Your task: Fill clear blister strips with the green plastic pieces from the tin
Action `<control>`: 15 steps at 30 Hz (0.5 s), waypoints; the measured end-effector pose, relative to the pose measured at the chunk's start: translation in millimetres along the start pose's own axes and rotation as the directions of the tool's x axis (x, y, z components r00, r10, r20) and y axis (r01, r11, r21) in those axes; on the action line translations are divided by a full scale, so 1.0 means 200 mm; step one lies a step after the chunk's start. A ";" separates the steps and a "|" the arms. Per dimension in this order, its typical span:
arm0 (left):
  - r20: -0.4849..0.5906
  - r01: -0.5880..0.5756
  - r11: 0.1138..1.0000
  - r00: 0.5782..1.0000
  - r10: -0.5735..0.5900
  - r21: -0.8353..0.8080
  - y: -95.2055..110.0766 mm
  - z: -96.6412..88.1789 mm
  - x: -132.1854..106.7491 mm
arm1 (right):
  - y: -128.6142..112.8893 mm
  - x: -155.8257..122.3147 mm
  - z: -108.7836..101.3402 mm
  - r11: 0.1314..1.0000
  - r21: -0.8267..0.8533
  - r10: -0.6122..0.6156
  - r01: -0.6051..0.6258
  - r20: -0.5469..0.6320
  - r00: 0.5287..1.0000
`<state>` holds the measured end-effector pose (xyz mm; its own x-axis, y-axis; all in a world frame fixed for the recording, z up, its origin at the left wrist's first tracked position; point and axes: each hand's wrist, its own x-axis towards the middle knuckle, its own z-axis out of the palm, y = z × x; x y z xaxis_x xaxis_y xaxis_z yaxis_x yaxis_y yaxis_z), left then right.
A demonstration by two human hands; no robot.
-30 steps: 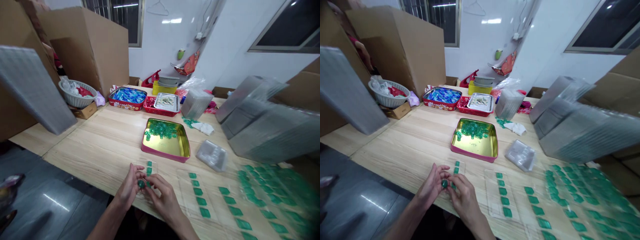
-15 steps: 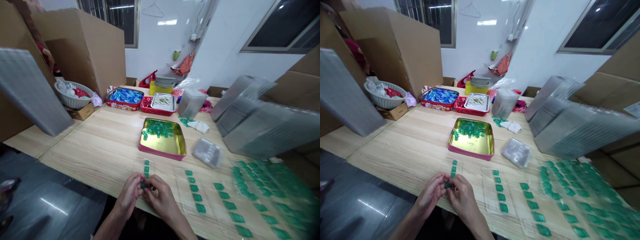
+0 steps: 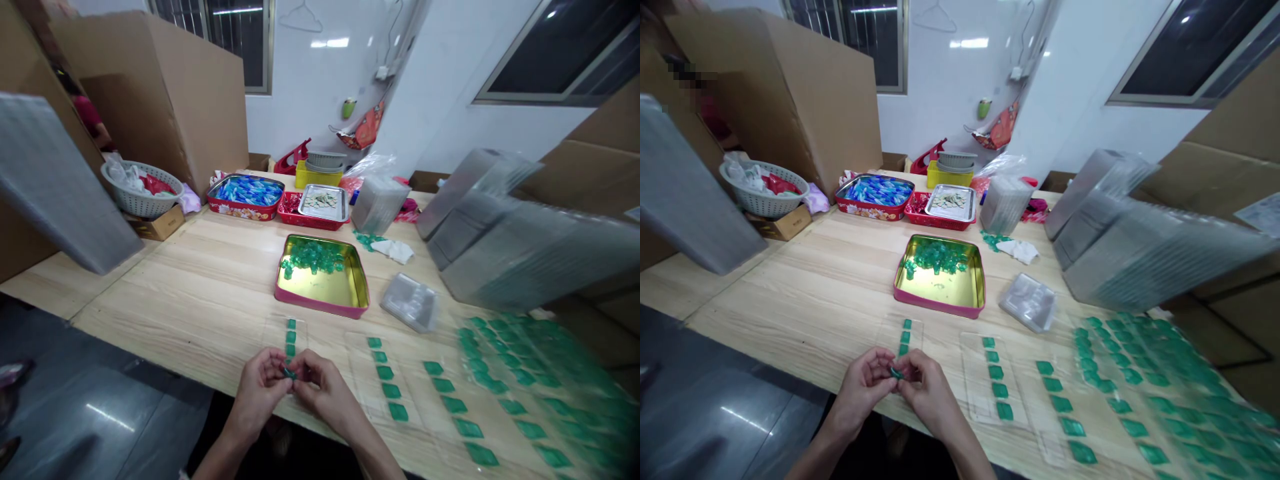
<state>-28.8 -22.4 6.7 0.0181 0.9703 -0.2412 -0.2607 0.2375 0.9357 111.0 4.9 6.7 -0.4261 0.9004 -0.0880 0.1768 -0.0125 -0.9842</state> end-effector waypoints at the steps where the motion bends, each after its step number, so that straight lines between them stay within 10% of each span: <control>1: 0.009 -0.004 1.000 1.000 0.003 0.012 0.00 -0.01 0.00 | 0.00 0.00 -0.01 0.999 0.047 0.009 -0.009 0.018 1.000; 15: 0.096 -0.042 0.976 0.995 0.022 0.213 0.04 -0.03 0.02 | 0.00 0.01 -0.02 0.903 0.404 0.106 -0.147 0.123 0.987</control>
<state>-36.5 -16.5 10.6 0.1050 0.9752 -0.1948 -0.0501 0.2008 0.9784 113.4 9.2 6.8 -0.5110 0.8335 -0.2100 -0.1357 -0.3194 -0.9378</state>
